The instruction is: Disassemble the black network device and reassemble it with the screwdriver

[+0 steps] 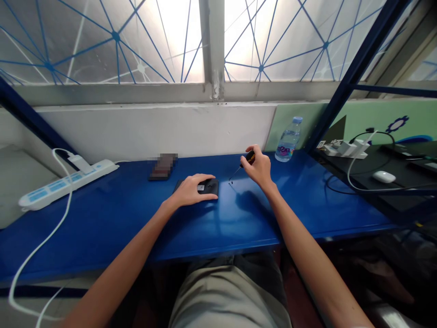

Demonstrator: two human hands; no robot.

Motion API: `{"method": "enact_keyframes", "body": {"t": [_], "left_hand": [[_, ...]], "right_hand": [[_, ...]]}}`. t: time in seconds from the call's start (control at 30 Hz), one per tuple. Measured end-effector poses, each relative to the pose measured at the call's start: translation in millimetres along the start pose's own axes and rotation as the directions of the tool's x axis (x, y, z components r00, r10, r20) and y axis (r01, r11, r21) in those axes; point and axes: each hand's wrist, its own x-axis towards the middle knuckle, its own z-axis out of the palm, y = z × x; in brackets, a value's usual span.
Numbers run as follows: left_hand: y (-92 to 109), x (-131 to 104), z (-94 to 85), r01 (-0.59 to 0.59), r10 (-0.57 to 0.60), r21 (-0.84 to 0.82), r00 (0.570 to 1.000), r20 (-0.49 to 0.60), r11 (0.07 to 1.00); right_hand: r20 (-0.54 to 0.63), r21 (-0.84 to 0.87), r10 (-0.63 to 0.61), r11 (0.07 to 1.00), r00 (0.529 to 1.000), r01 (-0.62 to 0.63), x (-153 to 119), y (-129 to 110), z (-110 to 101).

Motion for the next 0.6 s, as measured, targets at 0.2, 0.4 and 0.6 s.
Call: {"method": "enact_keyframes", "body": {"t": [0.2,0.4,0.6], "left_hand": [[8,2,5.1,-0.081,0.068,-0.077,0.985,-0.161,0.994],[11,3,13.5,-0.115,0.092,-0.127,0.981,-0.172,0.985],[11,4,16.6,-0.115,0.072,-0.216,0.978,-0.196,0.97]], "right_hand": [[0.036,0.359,0.074,0.93,0.997,-0.083,-1,-7,-2],[0.156,0.532,0.127,0.825,0.98,-0.192,-3,-12,7],[0.195,0.536,0.127,0.817,0.972,-0.215,-5,-15,11]]}}
